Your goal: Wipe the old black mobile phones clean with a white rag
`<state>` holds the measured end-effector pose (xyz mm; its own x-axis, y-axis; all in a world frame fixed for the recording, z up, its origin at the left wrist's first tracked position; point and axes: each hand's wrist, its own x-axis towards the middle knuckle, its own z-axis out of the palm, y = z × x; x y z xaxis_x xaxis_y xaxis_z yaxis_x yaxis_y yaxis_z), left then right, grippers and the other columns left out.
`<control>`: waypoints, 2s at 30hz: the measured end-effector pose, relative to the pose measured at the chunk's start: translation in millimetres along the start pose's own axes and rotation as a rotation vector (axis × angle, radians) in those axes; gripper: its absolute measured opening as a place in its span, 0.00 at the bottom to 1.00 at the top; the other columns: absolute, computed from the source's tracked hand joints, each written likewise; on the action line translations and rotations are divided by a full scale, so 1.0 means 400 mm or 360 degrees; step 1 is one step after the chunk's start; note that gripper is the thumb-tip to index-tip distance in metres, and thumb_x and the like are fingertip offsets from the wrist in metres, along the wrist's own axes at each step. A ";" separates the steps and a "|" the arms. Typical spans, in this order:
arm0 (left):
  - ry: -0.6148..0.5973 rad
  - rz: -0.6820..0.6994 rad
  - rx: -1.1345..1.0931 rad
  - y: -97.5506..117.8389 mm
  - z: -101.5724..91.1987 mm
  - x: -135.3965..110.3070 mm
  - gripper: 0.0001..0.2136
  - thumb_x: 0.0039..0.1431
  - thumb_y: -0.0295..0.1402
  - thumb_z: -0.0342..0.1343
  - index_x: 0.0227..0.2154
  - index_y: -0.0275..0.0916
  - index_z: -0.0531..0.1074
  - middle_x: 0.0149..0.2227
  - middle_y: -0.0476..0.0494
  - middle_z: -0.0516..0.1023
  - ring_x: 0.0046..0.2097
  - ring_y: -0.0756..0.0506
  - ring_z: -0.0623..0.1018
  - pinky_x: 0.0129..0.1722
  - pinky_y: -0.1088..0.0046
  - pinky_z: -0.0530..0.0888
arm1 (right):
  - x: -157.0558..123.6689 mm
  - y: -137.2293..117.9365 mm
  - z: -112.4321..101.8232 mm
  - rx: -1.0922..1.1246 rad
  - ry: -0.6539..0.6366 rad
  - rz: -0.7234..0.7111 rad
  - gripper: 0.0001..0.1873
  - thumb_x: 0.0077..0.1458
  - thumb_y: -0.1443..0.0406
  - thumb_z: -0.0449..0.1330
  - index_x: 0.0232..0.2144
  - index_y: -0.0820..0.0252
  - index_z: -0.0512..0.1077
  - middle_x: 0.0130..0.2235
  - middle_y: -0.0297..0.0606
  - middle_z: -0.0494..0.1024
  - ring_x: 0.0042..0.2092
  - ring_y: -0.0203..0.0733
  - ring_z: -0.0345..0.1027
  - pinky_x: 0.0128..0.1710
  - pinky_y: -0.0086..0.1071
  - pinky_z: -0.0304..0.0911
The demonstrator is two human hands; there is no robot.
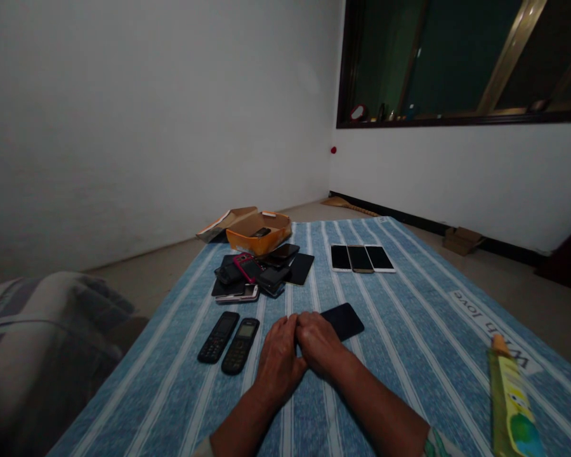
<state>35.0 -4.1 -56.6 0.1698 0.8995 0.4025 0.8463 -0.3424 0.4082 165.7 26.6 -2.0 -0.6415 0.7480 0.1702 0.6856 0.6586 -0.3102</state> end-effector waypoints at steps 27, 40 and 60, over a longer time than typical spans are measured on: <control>0.0114 0.0018 0.0089 -0.012 0.023 -0.013 0.35 0.48 0.32 0.59 0.60 0.32 0.56 0.56 0.29 0.71 0.60 0.29 0.67 0.57 0.44 0.66 | -0.001 0.009 0.007 0.0033 0.0059 -0.0065 0.15 0.61 0.73 0.52 0.45 0.65 0.75 0.39 0.43 0.76 0.43 0.43 0.67 0.46 0.34 0.62; 0.0192 0.0098 0.0093 -0.018 0.027 -0.012 0.36 0.48 0.34 0.61 0.60 0.36 0.55 0.55 0.30 0.71 0.58 0.29 0.70 0.56 0.45 0.67 | 0.013 0.018 0.022 -0.0080 0.0100 -0.0097 0.15 0.61 0.74 0.51 0.42 0.66 0.77 0.37 0.43 0.76 0.42 0.44 0.67 0.46 0.34 0.62; 0.0232 0.0178 0.0096 -0.022 0.027 -0.007 0.35 0.50 0.35 0.60 0.60 0.33 0.54 0.54 0.28 0.71 0.57 0.30 0.70 0.55 0.46 0.68 | -0.010 0.028 0.024 -0.0102 0.0108 -0.0185 0.16 0.62 0.72 0.52 0.50 0.65 0.73 0.44 0.44 0.76 0.48 0.45 0.67 0.51 0.36 0.60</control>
<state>32.5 -0.7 -70.3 0.1934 0.8063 0.5591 0.8556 -0.4174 0.3061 172.6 30.0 -15.1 -0.6944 0.6690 0.2650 0.6302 0.7432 -0.2247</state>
